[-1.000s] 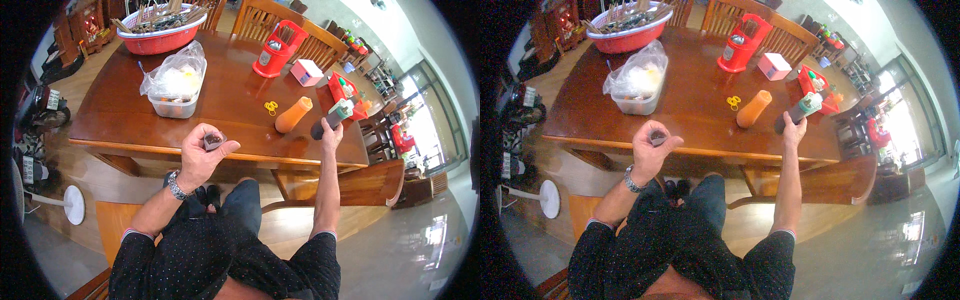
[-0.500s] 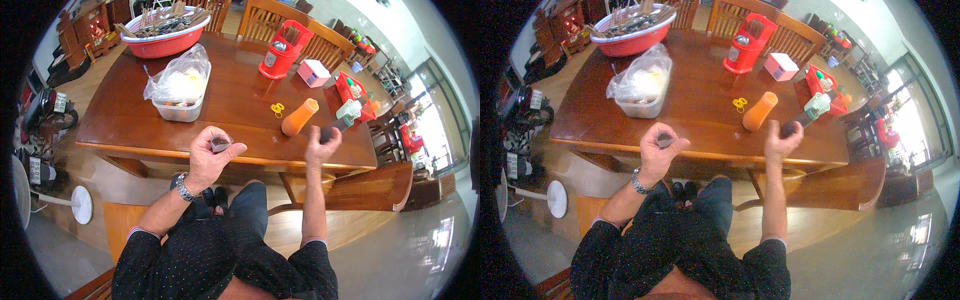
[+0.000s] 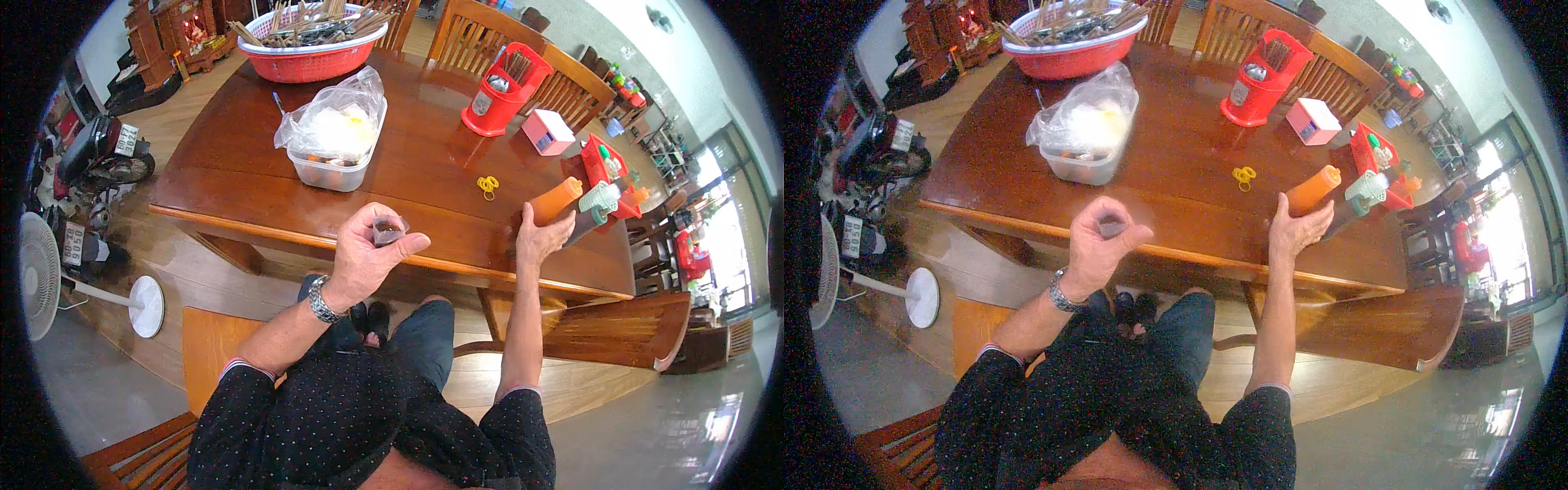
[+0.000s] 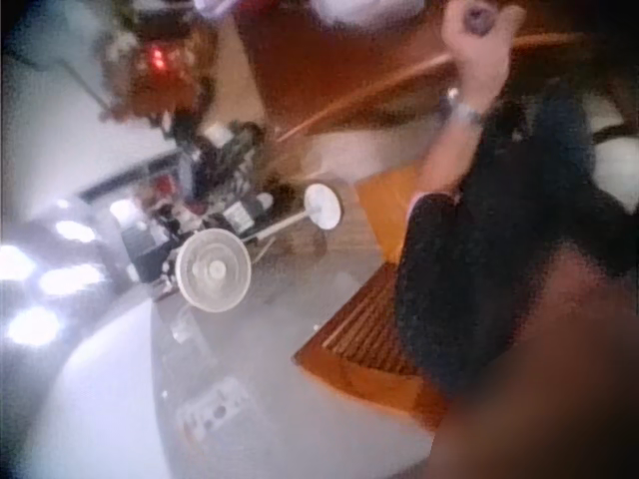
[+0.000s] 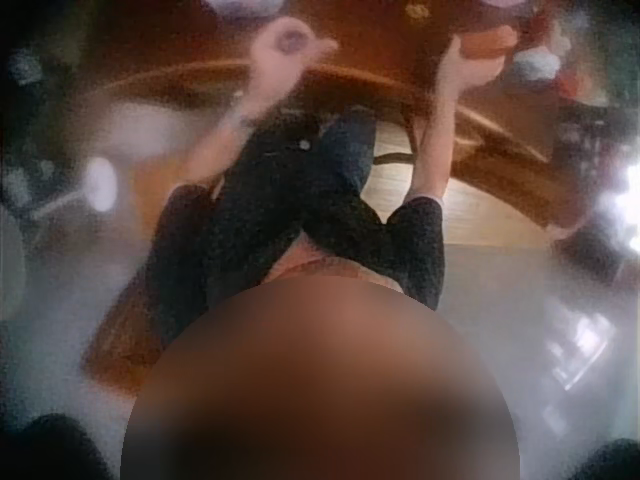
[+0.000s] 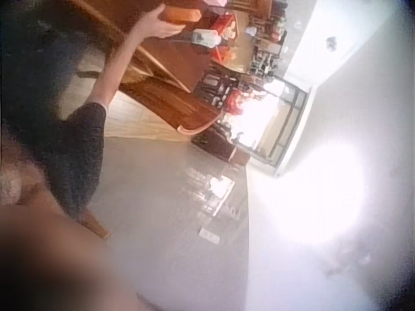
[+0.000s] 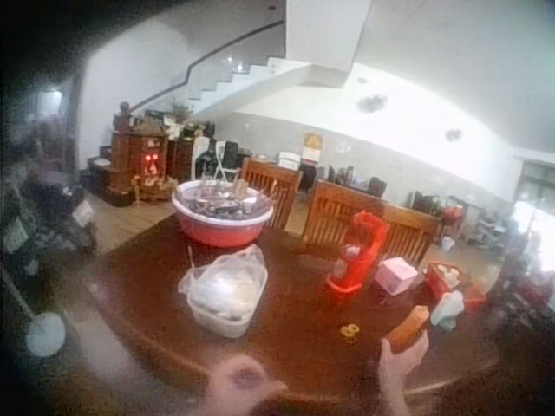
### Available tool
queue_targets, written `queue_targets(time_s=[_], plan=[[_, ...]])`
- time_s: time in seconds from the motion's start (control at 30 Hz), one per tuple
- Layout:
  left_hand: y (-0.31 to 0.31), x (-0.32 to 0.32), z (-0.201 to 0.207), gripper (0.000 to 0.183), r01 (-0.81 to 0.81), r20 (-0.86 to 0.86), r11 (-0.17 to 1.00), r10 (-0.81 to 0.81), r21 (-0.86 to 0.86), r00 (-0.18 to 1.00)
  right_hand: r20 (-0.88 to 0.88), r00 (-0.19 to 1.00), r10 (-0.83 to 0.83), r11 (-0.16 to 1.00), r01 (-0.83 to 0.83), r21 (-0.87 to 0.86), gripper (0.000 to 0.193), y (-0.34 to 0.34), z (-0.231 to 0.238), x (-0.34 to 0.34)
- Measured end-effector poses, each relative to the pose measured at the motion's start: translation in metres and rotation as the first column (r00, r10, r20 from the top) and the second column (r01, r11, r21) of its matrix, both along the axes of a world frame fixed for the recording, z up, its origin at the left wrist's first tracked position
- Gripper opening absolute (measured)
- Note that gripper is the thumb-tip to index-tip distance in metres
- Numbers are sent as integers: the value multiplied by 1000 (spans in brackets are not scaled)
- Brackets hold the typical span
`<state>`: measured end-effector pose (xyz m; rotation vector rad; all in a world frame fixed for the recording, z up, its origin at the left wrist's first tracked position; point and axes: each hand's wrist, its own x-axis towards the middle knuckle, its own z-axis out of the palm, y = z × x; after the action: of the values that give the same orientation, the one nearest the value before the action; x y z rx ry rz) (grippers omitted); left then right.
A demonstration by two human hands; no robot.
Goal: The person sits at a wooden table and repeatedly assembles small food items by placing a filling into a thin wrapper, adding sauces from squeeze bottles, and tying the bundle with a rubber band. The finished items are placed into a plastic container.
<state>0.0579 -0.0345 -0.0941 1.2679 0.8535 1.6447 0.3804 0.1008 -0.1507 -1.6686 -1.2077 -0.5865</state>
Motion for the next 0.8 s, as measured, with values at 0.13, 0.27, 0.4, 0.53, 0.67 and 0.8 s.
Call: queue_targets(time_s=[0.13, 0.27, 0.4, 0.53, 0.67, 0.8], plan=[[5, 10, -1, 28, 31, -12, 999, -31, 23, 999, -429, 651, 626, 729, -684, 25, 58, -68, 51, -48], [0, 14, 1, 28, 72, -114, 997, -73, -10, 991, -343, 271, 899, 192, -950, -247, 37, -120, 125, -88], [-6, 14, 0, 28, 180, -28, 983, -181, -38, 983, -282, 212, 936, 100, -926, -365, 44, -126, 160, -122], [-10, 12, -4, 28, 181, 3, 983, -181, -30, 984, -223, 198, 954, 76, -885, -459, 30, -123, 166, -135], [-10, 7, -1, 35, 253, 34, 951, -251, -179, 967, -215, 210, 954, 104, -902, -420, 15, -122, 165, -141], [-6, 13, 12, 54, 138, 19, 982, -142, 131, 990, -231, 240, 943, 160, -934, -319, 8, -118, 172, -141]])
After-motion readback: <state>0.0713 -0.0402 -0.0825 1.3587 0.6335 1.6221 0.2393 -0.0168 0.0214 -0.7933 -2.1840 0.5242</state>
